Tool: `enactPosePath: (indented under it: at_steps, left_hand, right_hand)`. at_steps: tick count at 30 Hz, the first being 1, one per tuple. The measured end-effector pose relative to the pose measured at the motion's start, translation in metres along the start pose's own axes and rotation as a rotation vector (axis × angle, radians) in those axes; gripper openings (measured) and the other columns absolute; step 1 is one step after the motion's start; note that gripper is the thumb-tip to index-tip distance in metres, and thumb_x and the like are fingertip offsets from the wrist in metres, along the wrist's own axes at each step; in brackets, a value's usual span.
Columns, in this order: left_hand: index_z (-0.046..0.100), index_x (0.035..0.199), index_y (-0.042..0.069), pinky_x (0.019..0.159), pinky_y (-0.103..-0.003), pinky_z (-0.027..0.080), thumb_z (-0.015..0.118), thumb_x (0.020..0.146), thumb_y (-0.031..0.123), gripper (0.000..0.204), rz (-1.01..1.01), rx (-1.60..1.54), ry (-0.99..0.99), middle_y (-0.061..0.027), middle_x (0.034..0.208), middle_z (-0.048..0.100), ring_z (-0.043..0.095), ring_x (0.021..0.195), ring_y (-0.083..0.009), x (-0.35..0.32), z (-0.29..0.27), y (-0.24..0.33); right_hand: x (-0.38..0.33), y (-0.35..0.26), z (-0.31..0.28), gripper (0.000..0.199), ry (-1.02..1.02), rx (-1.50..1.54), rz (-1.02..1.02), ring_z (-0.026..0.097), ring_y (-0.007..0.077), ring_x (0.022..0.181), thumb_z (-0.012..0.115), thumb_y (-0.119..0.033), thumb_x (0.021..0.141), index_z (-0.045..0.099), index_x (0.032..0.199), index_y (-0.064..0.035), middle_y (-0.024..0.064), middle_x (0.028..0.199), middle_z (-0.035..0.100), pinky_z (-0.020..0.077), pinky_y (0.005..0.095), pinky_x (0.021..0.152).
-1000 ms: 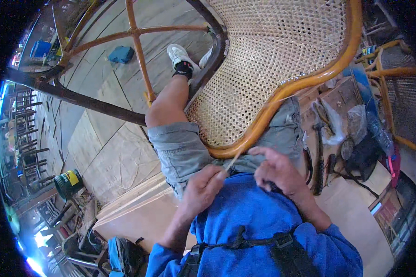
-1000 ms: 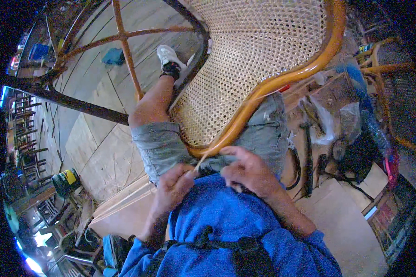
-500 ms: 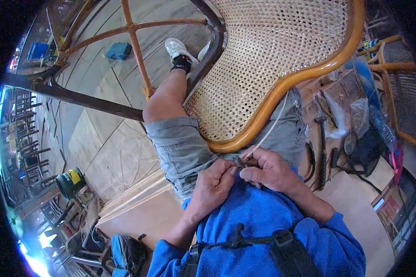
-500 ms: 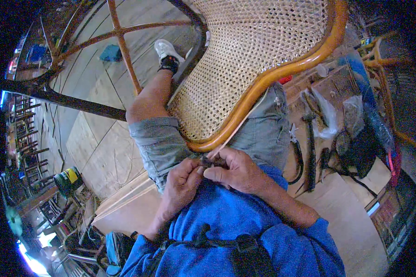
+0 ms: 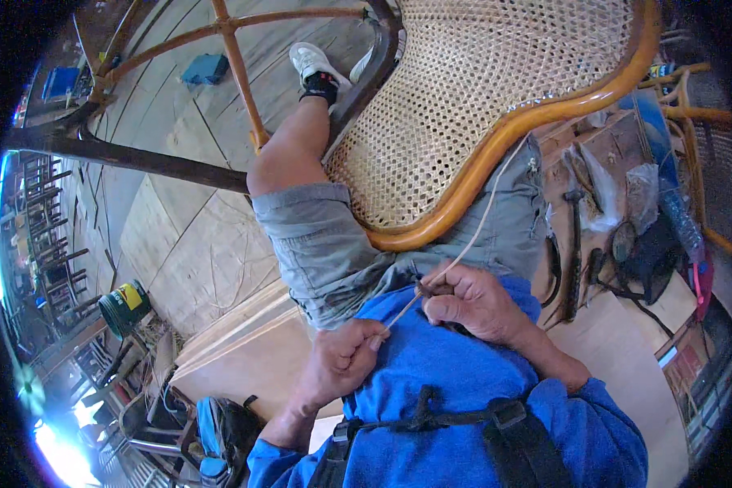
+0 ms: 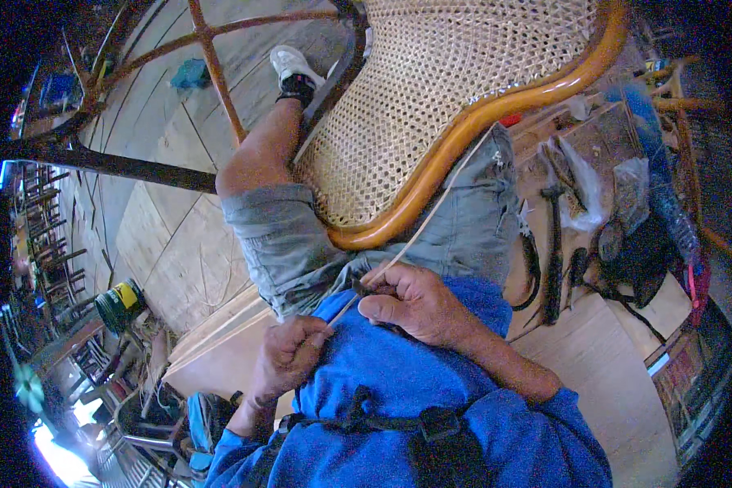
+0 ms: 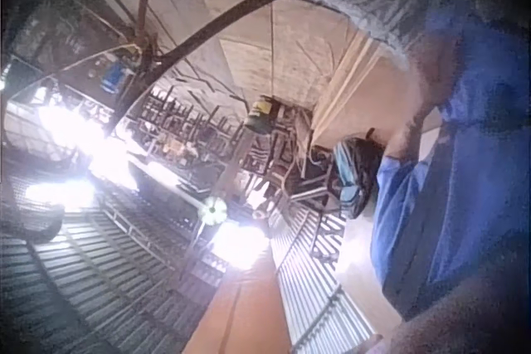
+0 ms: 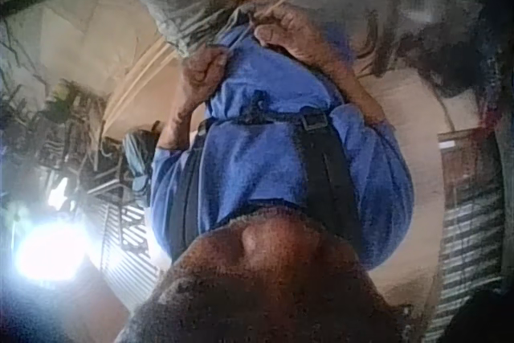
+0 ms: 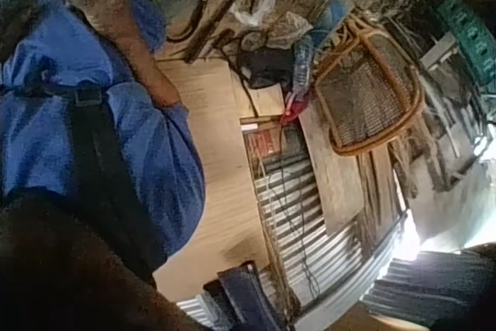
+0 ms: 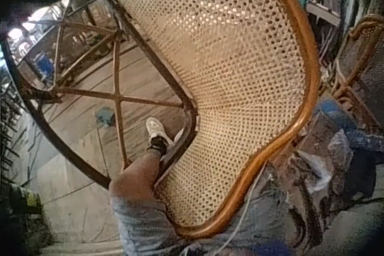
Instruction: The person weaves a thin cane strip into the seat of a rattan chair. They thread the cane through the existing weave and use a hammer to tap the strip flush against the frame to secure it.
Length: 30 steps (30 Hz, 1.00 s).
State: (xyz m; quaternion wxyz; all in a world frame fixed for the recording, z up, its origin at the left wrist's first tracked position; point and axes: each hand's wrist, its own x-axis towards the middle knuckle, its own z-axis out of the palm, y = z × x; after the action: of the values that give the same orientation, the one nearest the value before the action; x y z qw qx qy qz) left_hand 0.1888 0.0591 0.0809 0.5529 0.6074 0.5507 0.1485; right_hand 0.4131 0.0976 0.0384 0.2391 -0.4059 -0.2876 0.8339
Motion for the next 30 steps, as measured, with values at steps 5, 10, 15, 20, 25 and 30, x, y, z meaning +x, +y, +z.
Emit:
enactPosePath:
  at_steps: [5, 10, 15, 20, 25, 30]
  left_hand:
    - [0.06, 0.092, 0.003, 0.055, -0.029, 0.046, 0.054, 0.084, 0.008, 0.01, -0.142, -0.022, -0.051, -0.0094, 0.075, 0.06, 0.059, 0.063, -0.0172, -0.023, -0.018, 0.004]
    - [0.06, 0.087, 0.001, 0.057, -0.027, 0.046, 0.054, 0.084, 0.007, 0.009, -0.192, 0.003, -0.023, -0.0092, 0.073, 0.061, 0.059, 0.063, -0.0164, -0.045, -0.037, -0.001]
    - [0.053, 0.104, 0.001, 0.083, -0.039, 0.044, 0.058, 0.083, 0.013, 0.025, -0.049, 0.63, 0.012, -0.0195, 0.103, 0.057, 0.056, 0.097, -0.0293, -0.013, -0.042, -0.001]
    - [0.05, 0.106, 0.001, 0.077, -0.041, 0.045, 0.055, 0.084, 0.016, 0.027, 0.117, 0.156, 0.101, -0.0211, 0.094, 0.056, 0.056, 0.089, -0.0357, 0.057, 0.004, 0.026]
    - [0.054, 0.093, 0.002, 0.059, -0.038, 0.046, 0.053, 0.085, 0.014, 0.014, 0.006, -0.078, 0.048, -0.0184, 0.074, 0.056, 0.059, 0.069, -0.0344, 0.073, 0.03, 0.031]
    - [0.058, 0.087, 0.001, 0.06, -0.031, 0.045, 0.056, 0.085, 0.013, 0.013, -0.065, -0.081, -0.031, -0.0111, 0.076, 0.058, 0.057, 0.066, -0.0199, 0.042, 0.012, 0.018]
  right_hand:
    - [-0.003, -0.004, -0.005, 0.026, 0.062, 0.106, 0.016, 0.046, 0.0075, 0.052, 0.059, -0.019, 0.085, 0.051, 0.1, 0.0001, 0.0042, 0.069, 0.055, 0.0366, 0.0199, 0.047]
    - [-0.004, -0.006, -0.013, 0.021, 0.135, 0.239, -0.071, 0.047, 0.0074, 0.051, 0.058, -0.017, 0.086, 0.05, 0.097, -0.001, 0.0041, 0.068, 0.053, 0.0375, 0.0204, 0.044]
    - [-0.003, -0.009, -0.016, 0.023, 0.226, 0.147, -0.111, 0.048, 0.0083, 0.051, 0.058, -0.018, 0.086, 0.049, 0.097, -0.0004, 0.0047, 0.067, 0.053, 0.0386, 0.0203, 0.044]
    - [-0.001, -0.017, -0.012, 0.024, 0.216, 0.058, -0.084, 0.047, 0.0064, 0.049, 0.06, -0.02, 0.085, 0.05, 0.097, -0.0028, 0.0012, 0.067, 0.053, 0.038, 0.0195, 0.043]
    - [-0.006, -0.016, -0.01, 0.025, 0.162, 0.064, -0.046, 0.046, 0.0042, 0.049, 0.062, -0.023, 0.084, 0.05, 0.097, -0.0055, -0.0019, 0.066, 0.053, 0.0375, 0.0195, 0.042]
    - [-0.005, -0.003, -0.009, 0.03, 0.139, 0.125, -0.068, 0.046, 0.0085, 0.049, 0.062, -0.024, 0.083, 0.049, 0.099, -0.0014, 0.0032, 0.065, 0.052, 0.0369, 0.0212, 0.043]
